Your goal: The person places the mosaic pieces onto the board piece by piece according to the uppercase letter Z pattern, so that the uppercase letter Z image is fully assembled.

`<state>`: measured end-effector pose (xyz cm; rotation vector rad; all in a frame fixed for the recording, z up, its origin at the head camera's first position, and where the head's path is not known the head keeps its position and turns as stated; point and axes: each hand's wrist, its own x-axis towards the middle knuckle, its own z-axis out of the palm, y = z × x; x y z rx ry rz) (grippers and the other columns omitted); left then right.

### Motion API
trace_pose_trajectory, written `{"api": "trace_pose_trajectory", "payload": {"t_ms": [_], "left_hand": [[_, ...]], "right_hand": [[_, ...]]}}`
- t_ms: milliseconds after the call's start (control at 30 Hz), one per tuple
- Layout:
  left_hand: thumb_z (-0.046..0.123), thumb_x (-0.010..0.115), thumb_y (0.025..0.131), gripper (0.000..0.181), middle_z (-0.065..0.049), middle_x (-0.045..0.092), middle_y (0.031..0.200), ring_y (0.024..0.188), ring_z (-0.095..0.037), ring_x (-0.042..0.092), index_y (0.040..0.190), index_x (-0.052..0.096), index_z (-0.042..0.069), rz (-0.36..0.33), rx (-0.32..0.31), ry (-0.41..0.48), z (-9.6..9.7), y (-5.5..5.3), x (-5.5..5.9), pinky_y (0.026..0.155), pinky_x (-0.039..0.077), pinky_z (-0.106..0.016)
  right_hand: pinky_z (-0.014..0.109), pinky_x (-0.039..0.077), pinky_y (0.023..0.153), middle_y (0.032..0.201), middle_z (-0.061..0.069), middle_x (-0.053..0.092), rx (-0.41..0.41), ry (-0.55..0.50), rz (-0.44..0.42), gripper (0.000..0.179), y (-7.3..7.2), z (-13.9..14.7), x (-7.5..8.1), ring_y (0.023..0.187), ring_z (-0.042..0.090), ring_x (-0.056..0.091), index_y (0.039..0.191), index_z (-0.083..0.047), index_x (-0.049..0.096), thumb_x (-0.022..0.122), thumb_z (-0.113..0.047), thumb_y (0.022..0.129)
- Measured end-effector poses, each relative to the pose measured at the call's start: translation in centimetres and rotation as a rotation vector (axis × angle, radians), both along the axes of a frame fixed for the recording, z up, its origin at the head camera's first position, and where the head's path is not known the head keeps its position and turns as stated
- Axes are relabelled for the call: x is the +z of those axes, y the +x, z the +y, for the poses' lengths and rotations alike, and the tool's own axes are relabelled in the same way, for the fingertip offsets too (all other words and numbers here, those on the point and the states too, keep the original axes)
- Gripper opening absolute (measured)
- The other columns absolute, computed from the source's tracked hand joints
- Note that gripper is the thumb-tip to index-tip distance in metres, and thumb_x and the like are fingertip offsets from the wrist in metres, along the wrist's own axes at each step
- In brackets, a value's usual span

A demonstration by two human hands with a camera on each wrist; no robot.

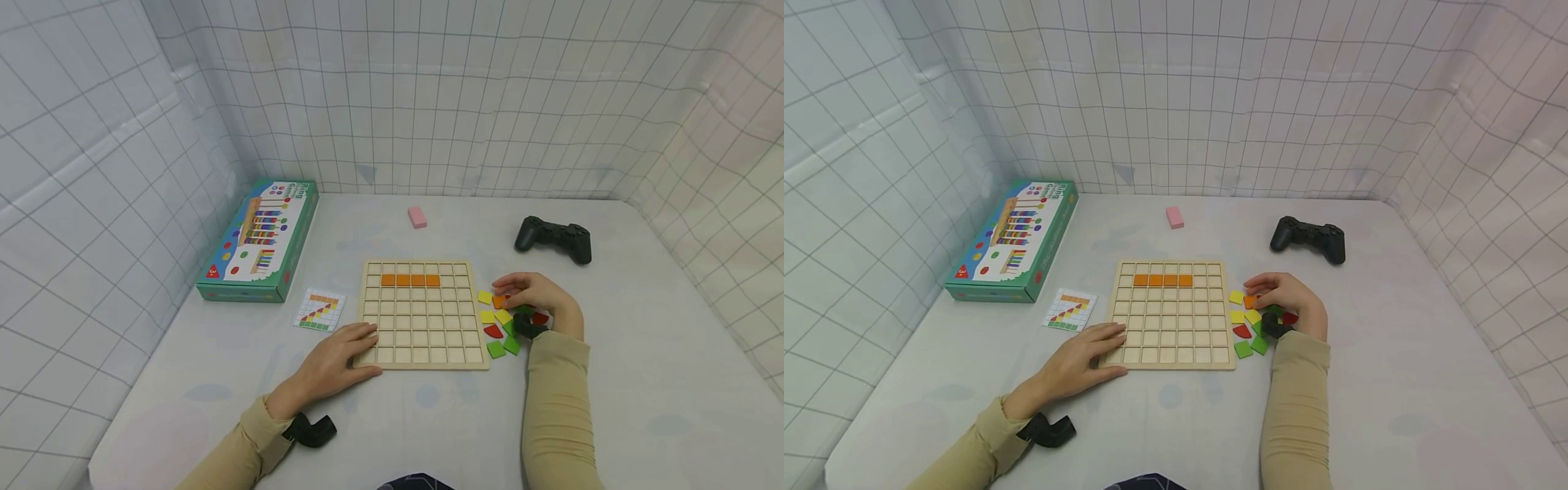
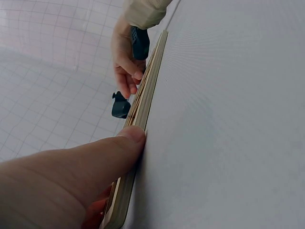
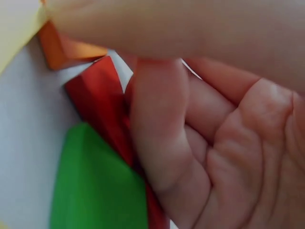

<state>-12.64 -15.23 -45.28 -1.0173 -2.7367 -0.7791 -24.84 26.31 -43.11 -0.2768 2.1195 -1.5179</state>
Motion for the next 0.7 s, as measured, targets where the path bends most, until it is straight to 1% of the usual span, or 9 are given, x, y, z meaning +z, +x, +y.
{"api": "trace_pose_trajectory", "payload": {"t_ms": [200,333,533,700], "left_hand": [[0.04,0.072,0.081,0.058,-0.011,0.052,0.134,0.126,-0.025,0.045,0.124,0.061,0.002,0.005,0.001,-0.001,-0.01,-0.04,-0.07,0.103,0.038,-0.039],[0.04,0.072,0.081,0.058,-0.011,0.052,0.135,0.126,-0.025,0.045,0.124,0.061,0.002,0.001,0.003,-0.006,-0.01,-0.03,-0.06,0.103,0.038,-0.039],[0.04,0.071,0.082,0.059,-0.01,0.051,0.135,0.127,-0.025,0.044,0.125,0.061,0.002,-0.005,0.007,-0.007,-0.01,0.0,-0.04,0.104,0.037,-0.039],[0.041,0.071,0.082,0.059,-0.011,0.051,0.135,0.127,-0.025,0.044,0.125,0.061,0.002,-0.006,0.007,-0.007,0.0,0.01,-0.03,0.104,0.037,-0.039]], "right_hand": [[0.031,0.054,0.08,0.117,0.021,0.059,0.023,0.025,-0.001,0.05,0.0,-0.22,0.26,0.092,0.018,0.063,0.126,0.014,0.049,0.067,0.006,0.08],[0.031,0.054,0.079,0.118,0.023,0.058,0.022,0.038,-0.008,0.05,0.05,-0.27,0.42,0.091,0.019,0.063,0.126,0.014,0.049,0.066,0.006,0.08],[0.029,0.054,0.079,0.116,0.02,0.06,0.011,0.058,-0.002,0.047,0.1,-0.27,0.5,0.09,0.017,0.062,0.125,0.014,0.05,0.066,0.006,0.081],[0.028,0.053,0.079,0.115,0.019,0.061,0.011,0.102,0.007,0.046,0.1,-0.35,0.62,0.089,0.017,0.062,0.124,0.013,0.052,0.065,0.006,0.08]]}}
